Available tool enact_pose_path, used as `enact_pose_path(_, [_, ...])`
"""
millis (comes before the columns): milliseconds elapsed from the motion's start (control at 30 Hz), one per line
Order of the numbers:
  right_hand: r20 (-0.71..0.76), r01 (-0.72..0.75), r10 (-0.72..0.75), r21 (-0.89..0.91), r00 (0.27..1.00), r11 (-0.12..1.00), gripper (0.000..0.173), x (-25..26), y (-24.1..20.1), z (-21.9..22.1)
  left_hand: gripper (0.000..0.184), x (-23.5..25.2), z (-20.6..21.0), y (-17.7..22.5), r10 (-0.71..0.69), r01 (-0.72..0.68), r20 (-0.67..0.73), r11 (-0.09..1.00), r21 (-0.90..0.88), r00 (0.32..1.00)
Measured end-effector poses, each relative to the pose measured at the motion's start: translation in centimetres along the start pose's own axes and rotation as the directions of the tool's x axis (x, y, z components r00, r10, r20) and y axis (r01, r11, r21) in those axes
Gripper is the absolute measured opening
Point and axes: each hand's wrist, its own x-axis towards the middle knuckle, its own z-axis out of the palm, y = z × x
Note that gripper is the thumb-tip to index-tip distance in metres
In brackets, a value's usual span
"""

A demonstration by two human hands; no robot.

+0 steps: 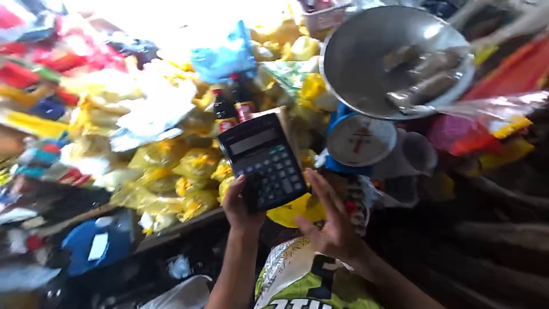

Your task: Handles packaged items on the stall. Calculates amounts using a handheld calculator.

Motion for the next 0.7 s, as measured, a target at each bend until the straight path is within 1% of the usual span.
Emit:
enact_pose_path(133, [0.007, 0.083, -0.083, -0.158, 0.997, 0.984, 0.057, 1.4, 0.0, -0.7, 0.057, 0.5, 1.0, 0.2, -0.032, 0.034, 0.04, 0.998, -0.047, 0.999])
enact_pose_path(200, [0.01, 0.136, -0.137, -0.22, 0.991, 0.966, 0.05, 2.1, -0.7, -0.8, 0.064, 0.7, 1.5, 0.2, -0.045, 0.047, 0.032, 0.998, -0.042, 0.998])
enact_pose_path(267, [0.0, 0.181, -0.186, -0.248, 0.982, 0.952, 0.048, 2.6, -1.4, -0.8, 0.068, 0.7, 1.8, 0.0, -0.05, 0.051, 0.015, 0.998, -0.043, 0.999])
enact_pose_path(333, [-0.016, 0.211, -0.222, -0.258, 0.975, 0.943, 0.049, 2.9, -1.7, -0.6, 0.068, 0.6, 1.9, -0.2, -0.055, 0.056, 0.013, 0.997, -0.057, 0.998])
enact_pose_path(500, [-0.009, 0.244, -0.255, -0.263, 0.967, 0.933, 0.048, 2.7, -1.7, 0.2, 0.067, 0.4, 2.0, -0.7, -0.062, 0.064, 0.024, 0.993, -0.095, 0.998])
enact_pose_path(567, [0.032, 0.258, -0.263, -0.33, 0.964, 0.908, 0.05, 2.6, -1.5, 0.8, 0.064, 0.3, 2.0, -0.9, -0.063, 0.063, -0.003, 0.994, -0.092, 0.998])
enact_pose_path(633, [0.115, 0.254, -0.226, -0.422, 0.967, 0.87, 0.055, 2.6, -0.8, 1.4, 0.062, 0.3, 2.0, -1.1, -0.052, 0.05, -0.026, 0.995, -0.084, 0.998])
enact_pose_path(700, [0.138, 0.248, -0.207, -0.45, 0.969, 0.858, 0.059, 2.5, -0.5, 1.5, 0.062, 0.3, 2.0, -1.3, -0.05, 0.048, -0.029, 0.995, -0.089, 0.998])
